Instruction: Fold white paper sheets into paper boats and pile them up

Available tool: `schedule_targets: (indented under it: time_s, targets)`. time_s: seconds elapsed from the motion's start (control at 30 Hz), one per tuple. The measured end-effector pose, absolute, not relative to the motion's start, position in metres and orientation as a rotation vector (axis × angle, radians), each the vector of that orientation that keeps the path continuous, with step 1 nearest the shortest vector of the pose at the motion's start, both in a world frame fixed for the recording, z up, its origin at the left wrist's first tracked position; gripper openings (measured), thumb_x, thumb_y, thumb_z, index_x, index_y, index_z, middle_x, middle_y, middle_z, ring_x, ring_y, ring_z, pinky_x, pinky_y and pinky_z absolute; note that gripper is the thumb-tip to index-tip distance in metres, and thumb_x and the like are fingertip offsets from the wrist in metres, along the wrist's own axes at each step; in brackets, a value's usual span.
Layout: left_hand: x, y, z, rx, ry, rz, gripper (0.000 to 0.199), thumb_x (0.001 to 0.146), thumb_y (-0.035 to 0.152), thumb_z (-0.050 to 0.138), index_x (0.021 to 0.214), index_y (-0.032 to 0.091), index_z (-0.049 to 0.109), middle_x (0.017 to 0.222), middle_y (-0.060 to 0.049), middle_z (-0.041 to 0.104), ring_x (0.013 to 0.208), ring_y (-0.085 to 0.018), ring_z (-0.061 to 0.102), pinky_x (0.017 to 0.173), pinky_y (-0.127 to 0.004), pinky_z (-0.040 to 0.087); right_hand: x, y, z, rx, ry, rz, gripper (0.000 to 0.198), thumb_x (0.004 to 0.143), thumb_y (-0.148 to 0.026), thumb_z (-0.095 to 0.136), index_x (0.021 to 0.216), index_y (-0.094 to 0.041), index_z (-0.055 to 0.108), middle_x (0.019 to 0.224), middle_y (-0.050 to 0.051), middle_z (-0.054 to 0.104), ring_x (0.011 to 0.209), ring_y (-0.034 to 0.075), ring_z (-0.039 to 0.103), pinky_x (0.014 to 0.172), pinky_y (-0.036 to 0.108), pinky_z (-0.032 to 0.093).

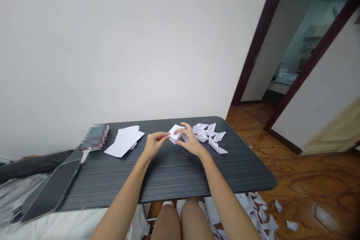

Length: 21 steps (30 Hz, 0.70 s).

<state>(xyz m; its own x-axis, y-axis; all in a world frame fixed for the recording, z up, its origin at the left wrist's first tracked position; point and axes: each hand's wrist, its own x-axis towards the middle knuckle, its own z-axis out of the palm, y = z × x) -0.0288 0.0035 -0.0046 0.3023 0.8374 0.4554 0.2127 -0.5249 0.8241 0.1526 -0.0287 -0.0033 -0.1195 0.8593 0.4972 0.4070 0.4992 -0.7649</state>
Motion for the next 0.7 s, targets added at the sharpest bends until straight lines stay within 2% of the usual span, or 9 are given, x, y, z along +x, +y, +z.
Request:
schedule_targets:
  time_s: [0.07,0.13,0.27,0.4,0.5,0.7]
  targets:
    - [-0.027,0.003,-0.007,1.978,0.931,1.268,0.022,0.068,0.03,0.058,0.08,0.014,0.066,0.082,-0.007,0.066,0.074,-0.019,0.061,0.071,-0.03,0.048,0.149,-0.028,-0.006,-1.09,-1.706,0.517,0.018,0.065,-0.026,0.061,0.082,-0.024,0.06,0.122,0.004,0.031,0.113,0.021,0.033,0.093,0.036,0.027]
    - [-0.025,0.002,-0.007,2.009,0.926,1.299,0.02,0.068,0.03,0.058,0.078,0.015,0.066,0.082,-0.007,0.066,0.076,-0.019,0.061,0.071,-0.029,0.048,0.147,-0.025,-0.008,-1.089,-1.658,0.532,0.012,0.067,-0.026,0.059,0.077,-0.022,0.061,0.12,0.005,0.034,0.111,0.02,0.036,0.09,0.034,0.031]
    - [-0.022,0.0,-0.008,2.029,0.932,1.342,0.019,0.069,0.03,0.057,0.078,0.015,0.066,0.083,-0.007,0.066,0.076,-0.019,0.061,0.072,-0.03,0.048,0.147,-0.021,-0.009,-1.145,-1.57,0.621,0.015,0.065,-0.031,0.059,0.074,-0.02,0.062,0.111,0.006,0.043,0.107,0.02,0.04,0.08,0.03,0.037]
    - [-0.02,-0.003,-0.007,2.024,0.975,1.357,0.019,0.07,0.03,0.056,0.077,0.016,0.066,0.079,-0.006,0.067,0.071,-0.019,0.061,0.067,-0.029,0.048,0.149,-0.017,-0.01,-1.101,-1.515,0.713,0.018,0.067,-0.034,0.056,0.062,-0.017,0.061,0.083,0.003,0.057,0.084,0.017,0.052,0.074,0.029,0.038]
    - [-0.017,-0.005,-0.007,2.025,0.99,1.359,0.019,0.07,0.03,0.055,0.076,0.016,0.067,0.076,-0.006,0.067,0.066,-0.018,0.061,0.062,-0.027,0.048,0.149,-0.014,-0.013,-1.075,-1.458,0.738,0.02,0.065,-0.035,0.057,0.059,-0.016,0.06,0.064,0.0,0.055,0.068,0.014,0.051,0.067,0.027,0.039]
    - [-0.013,-0.006,-0.012,1.893,0.98,1.339,0.025,0.071,0.031,0.054,0.089,0.014,0.062,0.082,-0.006,0.066,0.067,-0.016,0.062,0.065,-0.027,0.05,0.145,-0.012,-0.017,-1.078,-1.341,0.822,0.02,0.063,-0.034,0.059,0.058,-0.015,0.056,0.062,0.001,0.055,0.061,0.013,0.05,0.062,0.026,0.039]
